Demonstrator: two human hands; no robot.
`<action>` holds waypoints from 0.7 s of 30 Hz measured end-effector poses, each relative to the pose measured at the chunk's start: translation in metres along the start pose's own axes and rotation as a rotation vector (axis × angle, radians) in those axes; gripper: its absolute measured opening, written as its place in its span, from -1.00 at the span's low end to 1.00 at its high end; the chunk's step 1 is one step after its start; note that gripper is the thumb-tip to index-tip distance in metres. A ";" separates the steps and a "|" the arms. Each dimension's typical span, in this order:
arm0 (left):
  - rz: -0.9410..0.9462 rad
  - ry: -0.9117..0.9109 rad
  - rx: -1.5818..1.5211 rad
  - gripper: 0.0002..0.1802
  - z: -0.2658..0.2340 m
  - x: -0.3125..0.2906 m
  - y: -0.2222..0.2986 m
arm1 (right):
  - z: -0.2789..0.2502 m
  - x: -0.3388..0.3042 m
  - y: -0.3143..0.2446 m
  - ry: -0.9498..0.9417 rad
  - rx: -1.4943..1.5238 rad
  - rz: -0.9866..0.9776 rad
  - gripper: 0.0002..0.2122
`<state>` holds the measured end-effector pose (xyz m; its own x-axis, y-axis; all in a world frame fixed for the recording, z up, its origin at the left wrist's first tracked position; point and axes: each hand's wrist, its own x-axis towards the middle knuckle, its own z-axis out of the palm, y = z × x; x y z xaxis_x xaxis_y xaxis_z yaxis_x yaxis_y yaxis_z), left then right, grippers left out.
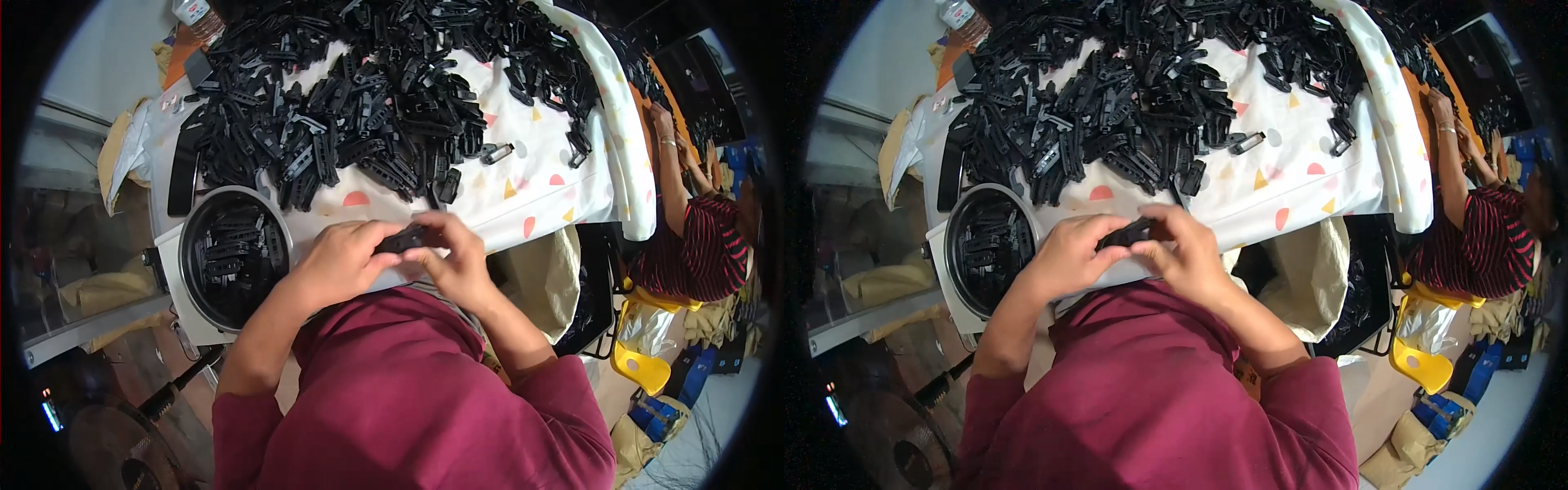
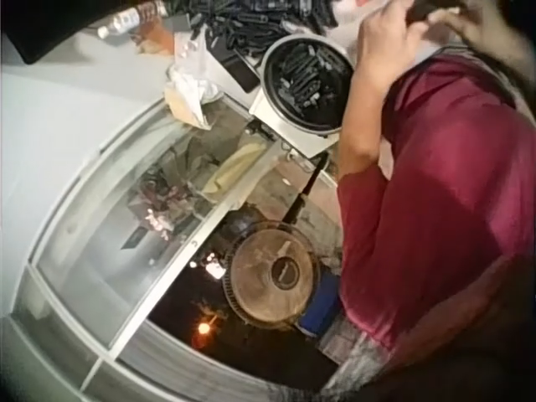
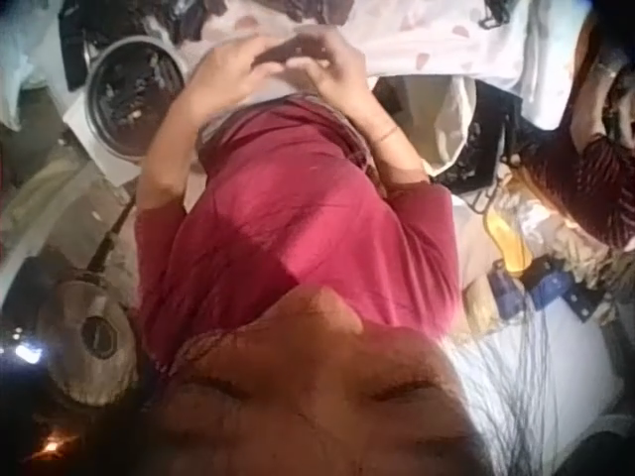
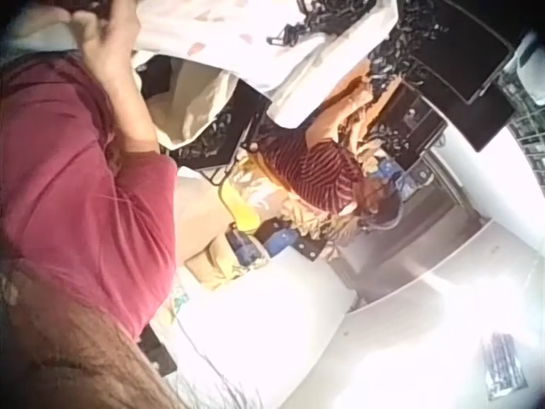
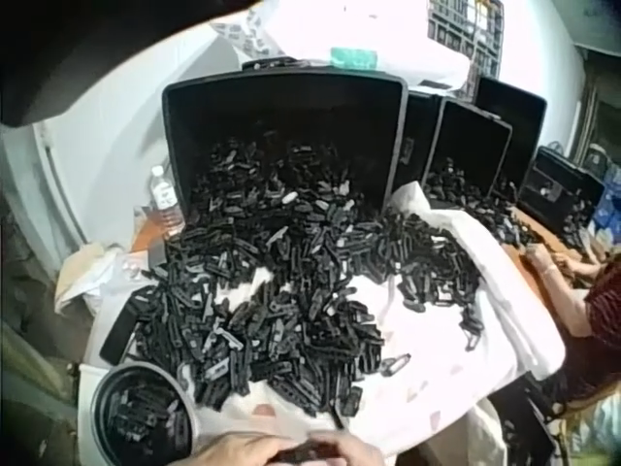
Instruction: Assembling small black plastic components by hand and placing them into a metal bowl.
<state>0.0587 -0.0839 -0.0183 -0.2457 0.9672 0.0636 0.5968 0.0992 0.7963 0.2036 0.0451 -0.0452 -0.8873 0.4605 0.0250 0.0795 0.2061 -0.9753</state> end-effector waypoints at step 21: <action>-0.499 0.172 -0.404 -0.86 -0.005 0.056 -0.031 | -0.066 0.047 0.030 0.276 -0.509 -0.125 -0.69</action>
<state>0.0229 -0.0336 -0.0367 -0.5568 0.7737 -0.3022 0.0549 0.3973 0.9160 0.1939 0.1298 -0.0593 -0.7582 0.5998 0.2555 0.2507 0.6299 -0.7351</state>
